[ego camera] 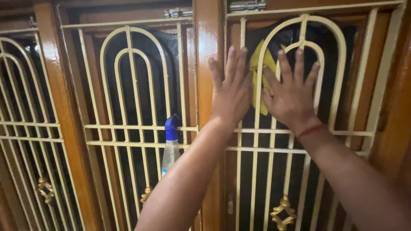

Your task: The person wipes the metal bars and wooden frame of a window grille using a yellow sponge. They spray a cleaning solution from a bottle onto the grille and continue wiping the surface methodically.

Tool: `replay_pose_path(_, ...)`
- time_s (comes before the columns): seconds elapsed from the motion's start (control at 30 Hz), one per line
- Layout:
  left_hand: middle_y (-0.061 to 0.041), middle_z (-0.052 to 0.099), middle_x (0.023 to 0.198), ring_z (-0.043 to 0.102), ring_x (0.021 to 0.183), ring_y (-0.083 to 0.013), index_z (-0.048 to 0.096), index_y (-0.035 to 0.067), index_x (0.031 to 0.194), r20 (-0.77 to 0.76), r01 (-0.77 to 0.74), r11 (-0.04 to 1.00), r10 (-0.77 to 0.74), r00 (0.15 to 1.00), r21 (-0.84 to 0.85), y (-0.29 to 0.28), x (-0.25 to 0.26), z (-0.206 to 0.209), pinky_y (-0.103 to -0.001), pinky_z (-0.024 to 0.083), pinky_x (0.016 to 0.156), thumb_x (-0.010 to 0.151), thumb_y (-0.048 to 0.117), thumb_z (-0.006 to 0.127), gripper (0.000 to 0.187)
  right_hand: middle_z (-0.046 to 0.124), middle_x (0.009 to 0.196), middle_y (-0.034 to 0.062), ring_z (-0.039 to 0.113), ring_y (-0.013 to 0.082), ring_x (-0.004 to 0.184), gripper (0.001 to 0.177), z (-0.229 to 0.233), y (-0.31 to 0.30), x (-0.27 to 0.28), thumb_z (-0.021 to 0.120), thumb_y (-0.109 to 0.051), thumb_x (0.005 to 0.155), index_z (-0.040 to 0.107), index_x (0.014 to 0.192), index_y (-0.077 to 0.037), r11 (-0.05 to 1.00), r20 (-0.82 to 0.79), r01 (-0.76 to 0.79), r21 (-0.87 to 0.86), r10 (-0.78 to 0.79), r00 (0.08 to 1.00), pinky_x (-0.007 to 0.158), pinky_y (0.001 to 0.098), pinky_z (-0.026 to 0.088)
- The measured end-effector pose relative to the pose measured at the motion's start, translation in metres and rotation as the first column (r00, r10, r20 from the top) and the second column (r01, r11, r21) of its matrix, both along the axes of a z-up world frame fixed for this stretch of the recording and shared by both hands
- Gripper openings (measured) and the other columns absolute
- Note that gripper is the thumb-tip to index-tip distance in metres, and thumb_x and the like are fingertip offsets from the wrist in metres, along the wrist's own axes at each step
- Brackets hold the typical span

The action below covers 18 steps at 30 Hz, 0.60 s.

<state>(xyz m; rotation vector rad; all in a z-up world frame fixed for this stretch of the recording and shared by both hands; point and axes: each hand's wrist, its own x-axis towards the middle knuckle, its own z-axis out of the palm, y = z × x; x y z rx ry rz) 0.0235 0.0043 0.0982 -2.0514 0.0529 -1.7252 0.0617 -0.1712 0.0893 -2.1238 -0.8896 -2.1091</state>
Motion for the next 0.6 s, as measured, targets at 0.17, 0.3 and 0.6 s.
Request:
replay_pose_path(0.17, -0.012, 0.037, 0.163, 0.017, 0.158, -0.0379, 0.065, 0.009, 0.137, 0.028, 0.074, 0.993, -0.077, 0.997, 0.088, -0.002, -0.007, -0.009, -0.078, 0.004, 0.120, 0.093, 0.022, 0.059, 0.046, 0.060, 0.149, 0.0175, 0.033, 0.0450, 0.156, 0.061, -0.020, -0.002, 0.001, 0.069, -0.017, 0.098, 0.047, 0.154, -0.006, 0.984, -0.009, -0.145, -0.102, 0.145, 0.989, 0.119, 0.0815, 0.010)
replay_pose_path(0.3, -0.011, 0.048, 0.148, 0.021, 0.158, -0.0373, 0.069, 0.008, 0.130, -0.172, 0.188, 0.981, -0.176, 0.969, 0.051, 0.000, -0.018, -0.034, -0.081, 0.004, 0.123, 0.097, 0.017, 0.062, 0.035, 0.071, 0.123, 0.0166, 0.039, 0.0404, 0.153, 0.063, -0.033, -0.004, -0.005, 0.068, -0.018, 0.096, 0.042, 0.153, -0.009, 0.975, -0.105, -0.199, -0.102, 0.188, 0.977, 0.117, 0.0809, 0.013)
replay_pose_path(0.6, -0.016, 0.029, 0.166, 0.004, 0.158, -0.0423, 0.076, 0.014, 0.105, -0.542, 0.140, 0.989, -0.148, 0.827, -0.056, -0.001, -0.062, -0.051, -0.078, -0.004, 0.117, 0.095, 0.027, 0.058, 0.025, 0.075, 0.108, 0.0088, 0.040, 0.0375, 0.151, 0.050, -0.081, -0.013, -0.027, 0.062, -0.015, 0.098, 0.049, 0.146, -0.005, 0.971, -0.246, -0.113, -0.212, 0.059, 0.967, 0.118, 0.0815, 0.016)
